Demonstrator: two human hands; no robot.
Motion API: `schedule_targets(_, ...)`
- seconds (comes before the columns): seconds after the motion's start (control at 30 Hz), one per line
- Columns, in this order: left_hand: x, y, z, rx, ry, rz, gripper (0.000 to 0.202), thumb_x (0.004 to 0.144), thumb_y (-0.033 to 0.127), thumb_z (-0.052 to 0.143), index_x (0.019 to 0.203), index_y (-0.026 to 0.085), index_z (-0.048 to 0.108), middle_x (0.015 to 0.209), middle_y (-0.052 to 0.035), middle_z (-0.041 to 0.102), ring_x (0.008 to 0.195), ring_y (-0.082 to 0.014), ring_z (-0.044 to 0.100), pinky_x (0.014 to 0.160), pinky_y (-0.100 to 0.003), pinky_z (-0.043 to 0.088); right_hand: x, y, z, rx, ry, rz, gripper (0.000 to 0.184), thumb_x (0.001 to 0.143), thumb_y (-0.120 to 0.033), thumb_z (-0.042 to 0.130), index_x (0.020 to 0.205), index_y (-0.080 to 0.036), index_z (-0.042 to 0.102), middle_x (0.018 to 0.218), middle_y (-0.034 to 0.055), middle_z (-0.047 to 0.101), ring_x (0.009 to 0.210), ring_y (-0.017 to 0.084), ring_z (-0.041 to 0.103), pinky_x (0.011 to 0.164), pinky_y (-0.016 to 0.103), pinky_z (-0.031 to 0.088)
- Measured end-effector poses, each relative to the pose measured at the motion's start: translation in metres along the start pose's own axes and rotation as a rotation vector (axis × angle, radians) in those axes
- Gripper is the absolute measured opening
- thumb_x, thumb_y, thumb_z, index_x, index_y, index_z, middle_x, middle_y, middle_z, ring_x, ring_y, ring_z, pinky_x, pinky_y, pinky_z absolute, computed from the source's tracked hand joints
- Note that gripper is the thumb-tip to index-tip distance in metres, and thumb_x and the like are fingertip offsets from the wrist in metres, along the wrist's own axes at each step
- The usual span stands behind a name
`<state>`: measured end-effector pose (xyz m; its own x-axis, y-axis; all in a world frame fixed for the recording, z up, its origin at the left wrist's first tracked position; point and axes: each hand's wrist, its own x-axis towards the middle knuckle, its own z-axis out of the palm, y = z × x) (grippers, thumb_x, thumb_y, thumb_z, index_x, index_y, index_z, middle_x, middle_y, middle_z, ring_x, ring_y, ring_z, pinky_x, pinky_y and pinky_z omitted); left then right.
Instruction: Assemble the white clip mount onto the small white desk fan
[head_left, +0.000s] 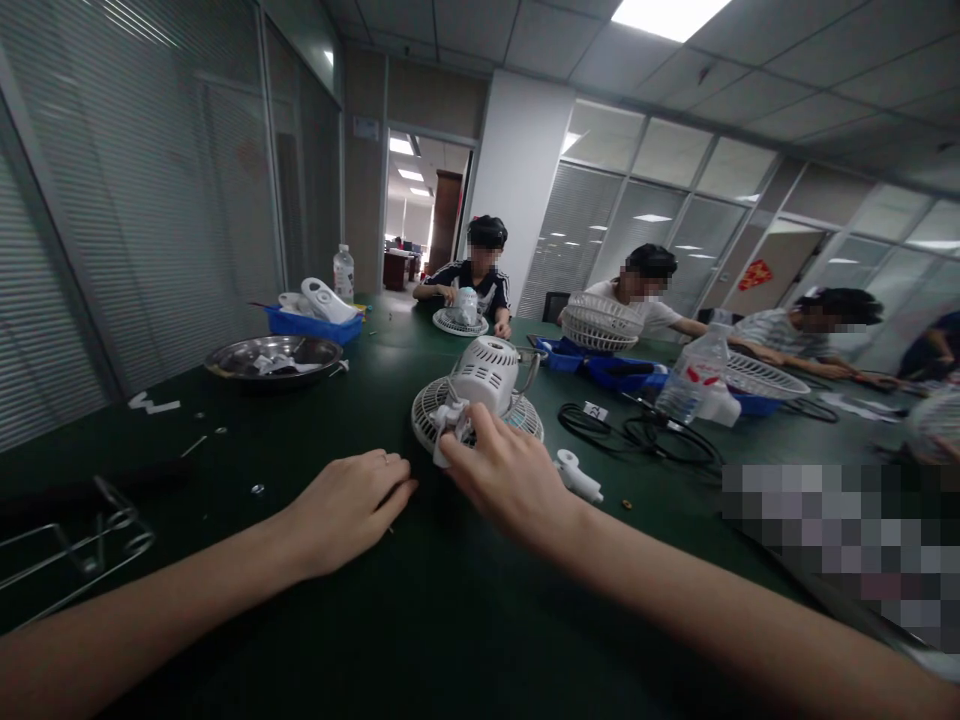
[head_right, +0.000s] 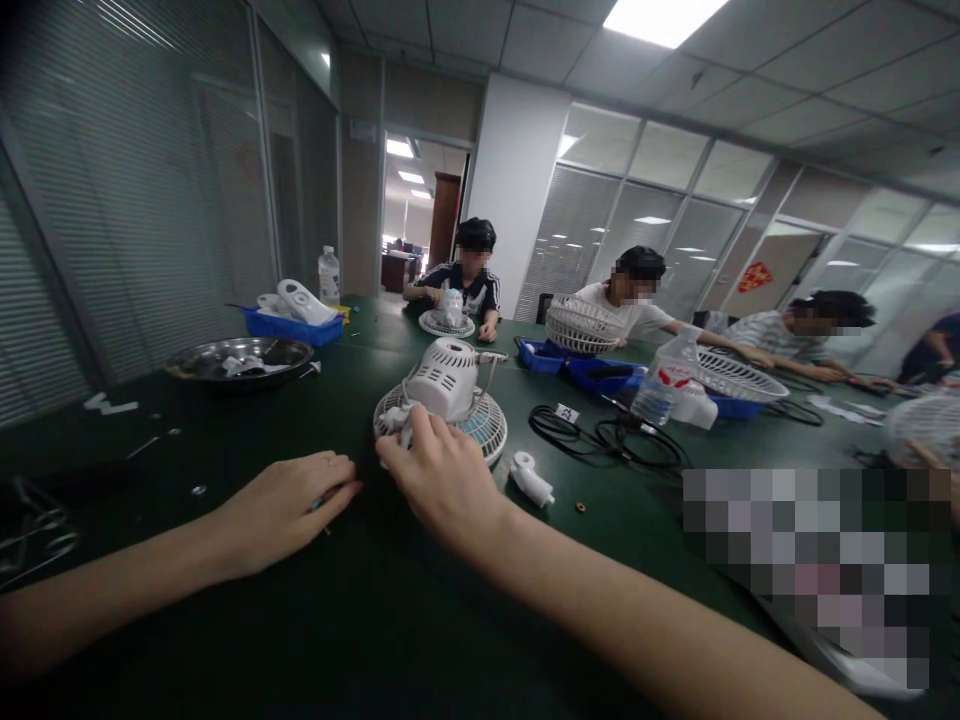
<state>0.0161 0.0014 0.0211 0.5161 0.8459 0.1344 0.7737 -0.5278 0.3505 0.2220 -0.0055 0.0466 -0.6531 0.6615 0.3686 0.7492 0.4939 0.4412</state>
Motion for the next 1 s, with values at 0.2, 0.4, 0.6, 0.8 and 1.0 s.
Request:
schedule_targets(0.2, -0.003, 0.006, -0.004, -0.061, -0.06, -0.004, 0.031, 0.096, 0.033, 0.037, 0.085, 0.02, 0.062, 0.086, -0.0042, 0.062, 0.078, -0.0196, 0.057, 0.069, -0.033, 0.043, 0.011, 0.013, 0.014, -0.085, -0.069, 0.051, 0.023, 0.096, -0.018, 0.044, 0.117, -0.018, 0.054, 0.119, 0.0182, 0.055, 0.093, 0.026, 0.063, 0.07, 0.033, 0.051)
schedule_targets(0.4, -0.003, 0.003, 0.0, -0.052, -0.053, -0.007, 0.029, 0.095, 0.033, 0.038, 0.088, 0.02, 0.062, 0.087, -0.0034, 0.061, 0.077, -0.0191, 0.057, 0.068, -0.032, 0.044, 0.031, 0.02, 0.023, -0.132, -0.113, 0.065, 0.025, 0.096, -0.013, 0.042, 0.118, -0.016, 0.054, 0.118, 0.0194, 0.057, 0.091, 0.023, 0.064, 0.068, 0.03, 0.051)
schedule_targets(0.6, -0.004, 0.006, -0.003, -0.019, -0.057, 0.001, 0.029, 0.095, 0.033, 0.038, 0.087, 0.02, 0.063, 0.088, -0.0041, 0.061, 0.079, -0.0201, 0.057, 0.07, -0.033, 0.043, 0.06, 0.021, 0.045, -0.167, -0.152, 0.138, 0.027, 0.095, -0.026, 0.054, 0.12, -0.016, 0.055, 0.119, 0.0092, 0.059, 0.095, 0.019, 0.063, 0.075, 0.035, 0.055)
schedule_targets(0.8, -0.006, 0.011, -0.011, -0.06, -0.102, -0.045, 0.029, 0.095, 0.035, 0.038, 0.093, 0.02, 0.063, 0.093, -0.0061, 0.063, 0.083, -0.0214, 0.058, 0.072, -0.035, 0.045, 0.092, 0.026, 0.073, -0.181, -0.226, 0.252, 0.033, 0.093, -0.033, 0.058, 0.121, -0.016, 0.056, 0.121, 0.0092, 0.059, 0.101, 0.022, 0.061, 0.084, 0.042, 0.053)
schedule_targets(1.0, -0.007, 0.01, -0.011, -0.047, -0.119, -0.051, 0.024, 0.093, 0.028, 0.037, 0.095, 0.019, 0.059, 0.092, -0.0061, 0.062, 0.08, -0.0215, 0.059, 0.069, -0.034, 0.045, 0.121, 0.052, 0.091, -0.108, -0.343, 0.326, 0.034, 0.093, -0.033, 0.058, 0.122, -0.016, 0.056, 0.122, 0.0095, 0.058, 0.102, 0.022, 0.061, 0.085, 0.043, 0.053)
